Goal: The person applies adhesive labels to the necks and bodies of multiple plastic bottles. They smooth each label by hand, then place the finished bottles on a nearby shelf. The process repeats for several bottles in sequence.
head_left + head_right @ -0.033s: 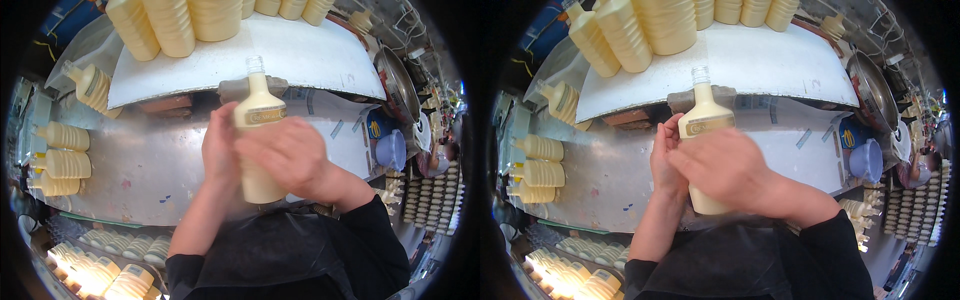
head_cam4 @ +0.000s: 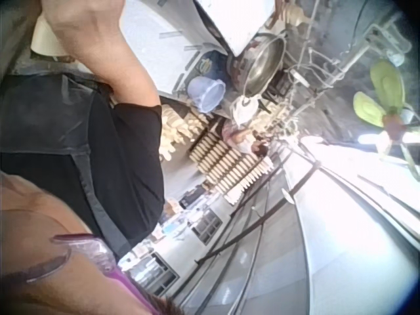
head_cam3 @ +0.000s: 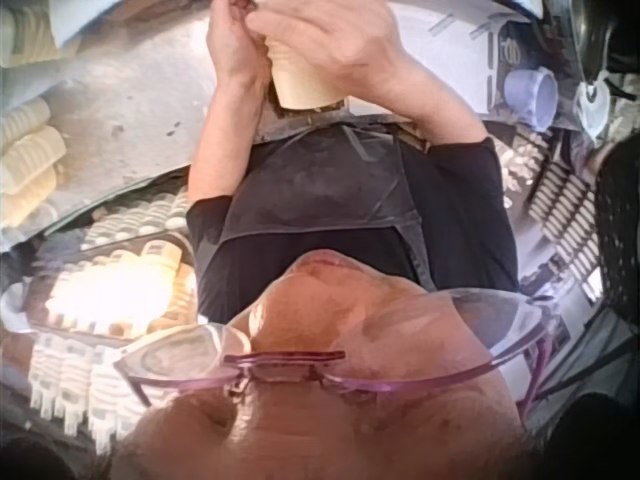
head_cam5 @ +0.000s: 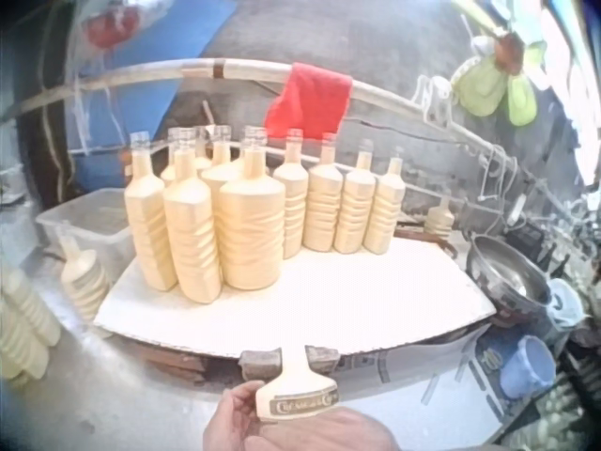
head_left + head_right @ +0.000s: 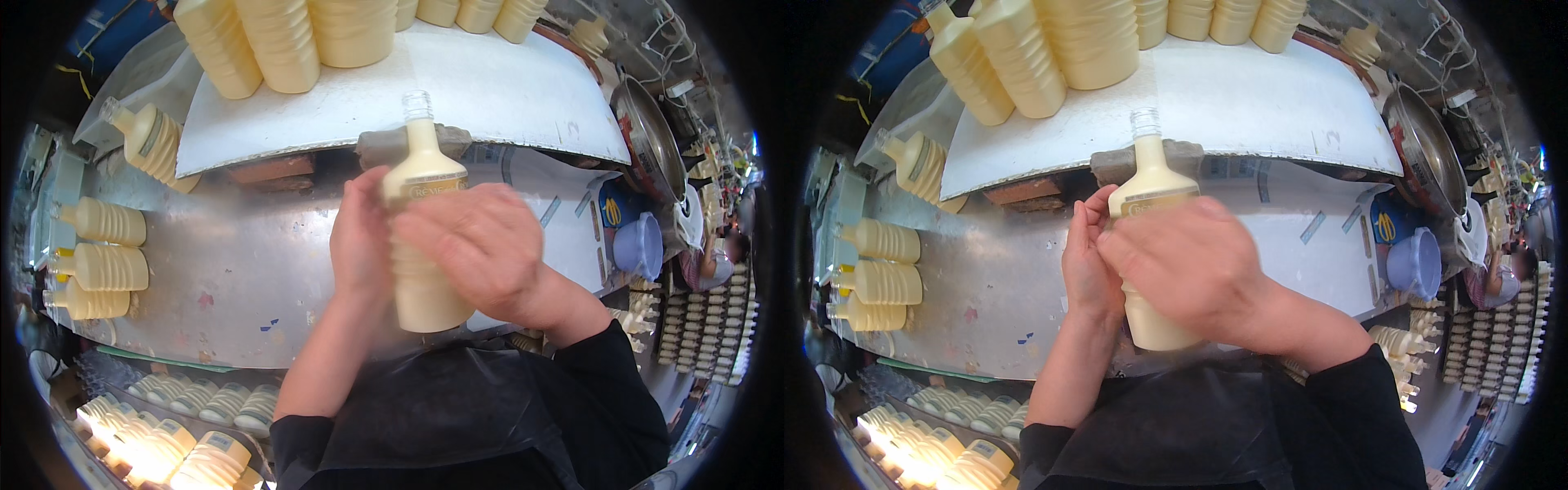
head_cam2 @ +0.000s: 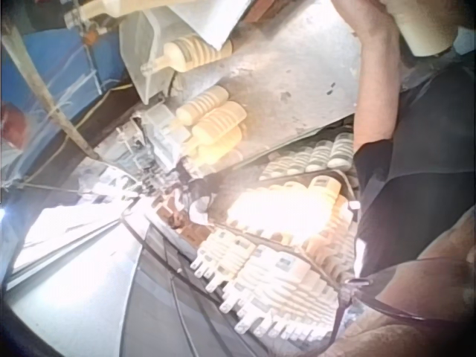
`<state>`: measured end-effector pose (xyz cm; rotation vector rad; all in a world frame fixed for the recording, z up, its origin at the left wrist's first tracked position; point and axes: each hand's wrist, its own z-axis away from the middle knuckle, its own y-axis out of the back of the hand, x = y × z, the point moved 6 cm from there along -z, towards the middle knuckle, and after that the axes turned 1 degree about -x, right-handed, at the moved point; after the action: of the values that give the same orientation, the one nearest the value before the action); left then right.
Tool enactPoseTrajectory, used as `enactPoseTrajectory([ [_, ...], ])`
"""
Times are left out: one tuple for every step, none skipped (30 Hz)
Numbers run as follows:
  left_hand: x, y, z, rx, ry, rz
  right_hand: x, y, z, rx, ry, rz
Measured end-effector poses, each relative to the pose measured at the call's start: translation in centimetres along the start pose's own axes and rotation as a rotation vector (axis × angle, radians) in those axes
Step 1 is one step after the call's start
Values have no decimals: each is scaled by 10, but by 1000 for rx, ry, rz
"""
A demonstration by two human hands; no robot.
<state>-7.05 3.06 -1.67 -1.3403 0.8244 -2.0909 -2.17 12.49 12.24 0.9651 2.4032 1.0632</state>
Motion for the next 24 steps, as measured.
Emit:
enactPoseTrajectory([
  [1,-1,0,9,-3,-5,1,2,1,23,-11,30],
  [0,-1,0,9,-5,-2,3,3,1,46,-22,61],
  [-1,-1,-1,8,-7,1,0,-2,4,36,-24,79],
  [-2,0,-2,7,-8,2,-4,-6,6,28,-28,97],
  [-3,2,-3,-9,-11,4,-7,-10,7,-15,-22,47],
  [-5,5,-4,-26,-13,6,-11,-13,7,-57,-17,-3],
  [-5,6,-4,-41,-16,8,-13,-16,7,-100,-11,-54],
  [-4,5,-2,-42,-10,7,-7,-13,5,-92,-77,-80],
  [-2,3,1,-43,-4,5,2,-7,1,-83,-142,-105],
  [0,-1,3,-44,-1,3,12,-2,-2,-72,-206,-133],
  [4,-4,5,-35,-20,-29,29,2,-2,-28,-316,-196],
  [7,-8,8,-26,-38,-60,42,2,-1,35,-447,-287],
  [9,-11,9,-20,-53,-92,44,0,-3,3,-479,-331],
  [8,-10,8,-42,-71,-122,45,-1,-5,-28,-510,-375],
  [6,-8,7,-64,-89,-152,47,-2,-7,-47,-470,-281],
  [5,-8,7,-86,-108,-181,50,-3,-9,-68,-430,-186],
  [6,-8,7,-79,-102,-149,50,-4,-10,-88,-389,-92],
  [6,-9,7,-72,-97,-116,49,-1,-12,-78,-371,-66],
  [7,-9,7,-64,-92,-86,48,3,-14,-68,-353,-42],
  [7,-10,8,-61,-94,-99,46,5,-15,-57,-336,-18],
  [7,-11,9,-58,-95,-112,42,3,-14,-36,-236,-62],
  [7,-12,9,-57,-96,-125,40,1,-13,-59,-245,-62],
  [8,-12,9,-54,-81,-101,35,-1,-12,-82,-253,-61],
  [9,-12,8,-52,-66,-77,32,-2,-12,-105,-262,-60],
])
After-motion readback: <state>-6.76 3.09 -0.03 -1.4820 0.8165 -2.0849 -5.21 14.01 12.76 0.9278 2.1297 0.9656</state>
